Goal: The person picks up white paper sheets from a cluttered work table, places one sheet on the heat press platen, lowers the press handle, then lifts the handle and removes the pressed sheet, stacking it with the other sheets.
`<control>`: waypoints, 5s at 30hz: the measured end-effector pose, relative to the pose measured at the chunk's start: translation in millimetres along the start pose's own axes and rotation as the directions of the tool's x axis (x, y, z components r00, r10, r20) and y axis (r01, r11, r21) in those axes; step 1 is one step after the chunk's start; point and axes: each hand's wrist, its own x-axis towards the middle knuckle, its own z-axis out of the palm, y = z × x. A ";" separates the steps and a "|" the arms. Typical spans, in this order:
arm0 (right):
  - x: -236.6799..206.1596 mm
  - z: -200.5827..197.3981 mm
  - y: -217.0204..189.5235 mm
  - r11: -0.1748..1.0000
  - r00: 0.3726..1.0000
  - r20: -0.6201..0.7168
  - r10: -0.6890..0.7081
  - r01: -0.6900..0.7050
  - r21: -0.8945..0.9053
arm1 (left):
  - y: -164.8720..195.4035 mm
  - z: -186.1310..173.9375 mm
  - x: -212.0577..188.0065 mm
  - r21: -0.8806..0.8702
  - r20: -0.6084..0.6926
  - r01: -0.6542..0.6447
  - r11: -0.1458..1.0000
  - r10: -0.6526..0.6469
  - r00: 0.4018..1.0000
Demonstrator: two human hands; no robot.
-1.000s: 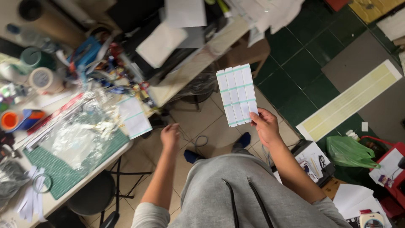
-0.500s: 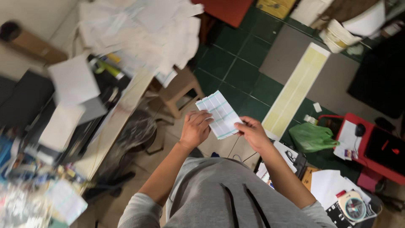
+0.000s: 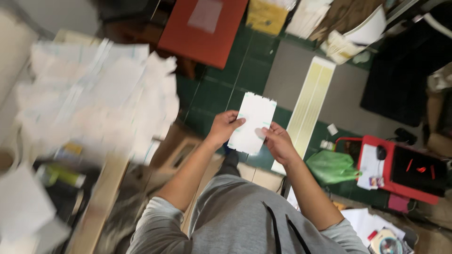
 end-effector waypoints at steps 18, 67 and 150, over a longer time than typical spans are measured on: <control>339.0 -66.7 -264.8 0.894 0.978 -0.184 -0.104 0.173 0.414 | 82.3 72.4 400.5 -0.600 0.040 0.101 0.793 -0.096 0.995; 1053.1 2.1 -86.9 -0.066 0.326 0.707 0.627 0.927 -0.369 | -88.1 -254.1 787.3 0.270 -0.879 0.842 0.468 -0.238 0.414; 965.4 543.0 -389.0 -0.189 -0.314 0.949 -0.011 0.933 0.306 | 475.7 -437.8 671.1 0.490 -0.723 0.869 0.067 0.588 0.362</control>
